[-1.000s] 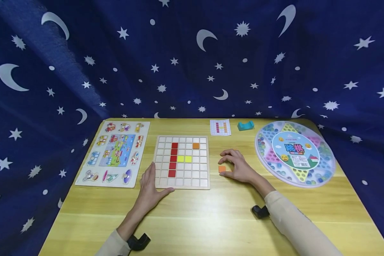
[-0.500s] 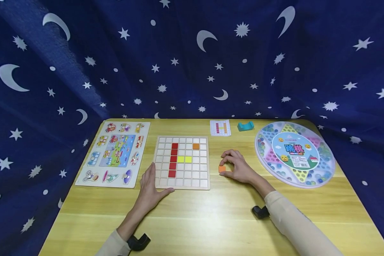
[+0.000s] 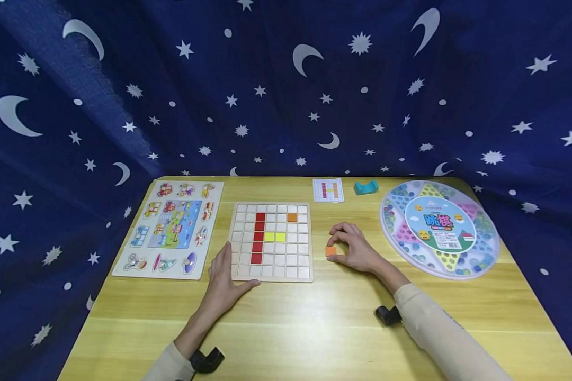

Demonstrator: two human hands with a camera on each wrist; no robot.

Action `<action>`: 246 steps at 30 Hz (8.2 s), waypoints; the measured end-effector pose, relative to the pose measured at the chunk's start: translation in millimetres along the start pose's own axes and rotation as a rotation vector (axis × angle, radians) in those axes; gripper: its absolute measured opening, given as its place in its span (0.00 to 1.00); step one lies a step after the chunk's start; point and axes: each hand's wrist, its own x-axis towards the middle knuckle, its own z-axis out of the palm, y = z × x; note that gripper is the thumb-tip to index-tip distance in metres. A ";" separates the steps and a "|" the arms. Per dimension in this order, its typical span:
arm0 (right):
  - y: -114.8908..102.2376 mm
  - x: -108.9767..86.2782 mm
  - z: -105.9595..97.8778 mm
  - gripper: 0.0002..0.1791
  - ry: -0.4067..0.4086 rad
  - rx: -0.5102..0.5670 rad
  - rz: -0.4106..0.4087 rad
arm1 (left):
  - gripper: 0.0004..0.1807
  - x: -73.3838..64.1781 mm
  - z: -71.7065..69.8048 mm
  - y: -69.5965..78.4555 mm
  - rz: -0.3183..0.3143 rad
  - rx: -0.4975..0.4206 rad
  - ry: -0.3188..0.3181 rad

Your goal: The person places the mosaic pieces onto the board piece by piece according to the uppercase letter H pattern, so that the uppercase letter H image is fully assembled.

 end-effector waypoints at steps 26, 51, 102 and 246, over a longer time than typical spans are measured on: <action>-30.3 74.1 25.2 0.15 -0.042 0.046 0.013 | 0.69 -3.8 4.0 -2.6 -0.019 -0.019 -0.008; -28.6 105.0 40.2 0.13 -0.037 -0.008 0.064 | 0.69 0.7 2.7 -0.8 0.021 0.031 0.010; -17.2 10.0 -18.4 0.22 0.043 -0.005 0.040 | 0.69 2.6 0.0 -0.2 0.023 0.037 0.021; -21.5 39.6 2.9 0.14 0.057 -0.065 0.016 | 0.68 0.3 1.4 4.7 0.010 0.023 0.001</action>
